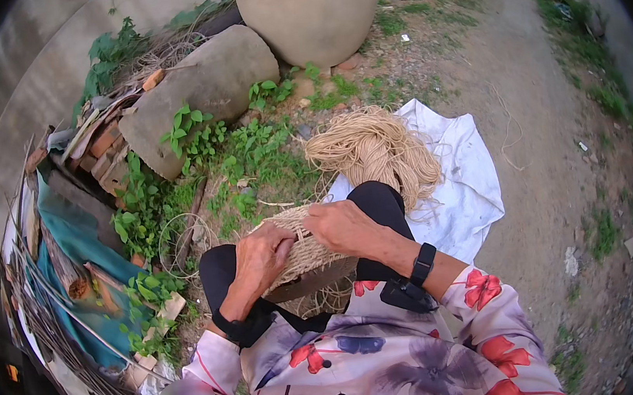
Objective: Weaving a small basket or container using straw fibers.
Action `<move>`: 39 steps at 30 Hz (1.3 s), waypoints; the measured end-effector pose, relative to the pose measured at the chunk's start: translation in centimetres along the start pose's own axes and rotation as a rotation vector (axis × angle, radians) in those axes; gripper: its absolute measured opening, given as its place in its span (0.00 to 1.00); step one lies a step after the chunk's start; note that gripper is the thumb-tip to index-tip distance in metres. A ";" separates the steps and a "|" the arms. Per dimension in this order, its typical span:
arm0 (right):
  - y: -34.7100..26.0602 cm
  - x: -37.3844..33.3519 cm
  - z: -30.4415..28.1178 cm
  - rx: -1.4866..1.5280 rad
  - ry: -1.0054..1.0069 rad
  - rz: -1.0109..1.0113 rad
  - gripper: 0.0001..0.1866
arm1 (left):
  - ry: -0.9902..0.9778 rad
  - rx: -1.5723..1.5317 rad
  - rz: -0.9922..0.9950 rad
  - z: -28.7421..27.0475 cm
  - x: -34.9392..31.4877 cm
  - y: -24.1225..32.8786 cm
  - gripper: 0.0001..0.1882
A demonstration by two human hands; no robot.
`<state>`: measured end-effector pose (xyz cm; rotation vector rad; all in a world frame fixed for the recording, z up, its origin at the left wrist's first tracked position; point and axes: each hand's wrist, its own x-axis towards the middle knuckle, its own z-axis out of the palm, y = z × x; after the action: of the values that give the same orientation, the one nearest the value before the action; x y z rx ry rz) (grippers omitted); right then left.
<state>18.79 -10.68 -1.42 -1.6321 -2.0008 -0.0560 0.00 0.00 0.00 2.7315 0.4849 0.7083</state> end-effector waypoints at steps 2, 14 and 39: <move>-0.3 0.3 0.4 0.032 0.019 -0.021 0.06 | 0.025 0.019 0.021 0.4 -0.2 0.1 0.03; -0.7 1.1 2.7 1.202 -0.157 0.795 0.13 | -0.033 0.078 0.045 0.1 0.1 -0.4 0.03; 3.3 -4.9 1.4 0.647 0.515 0.551 0.11 | -0.087 -0.428 -0.163 2.3 0.7 -0.2 0.03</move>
<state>21.81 -13.64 -5.73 -1.4715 -0.9947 0.3118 1.65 0.02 -1.72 2.2835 0.4677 0.5717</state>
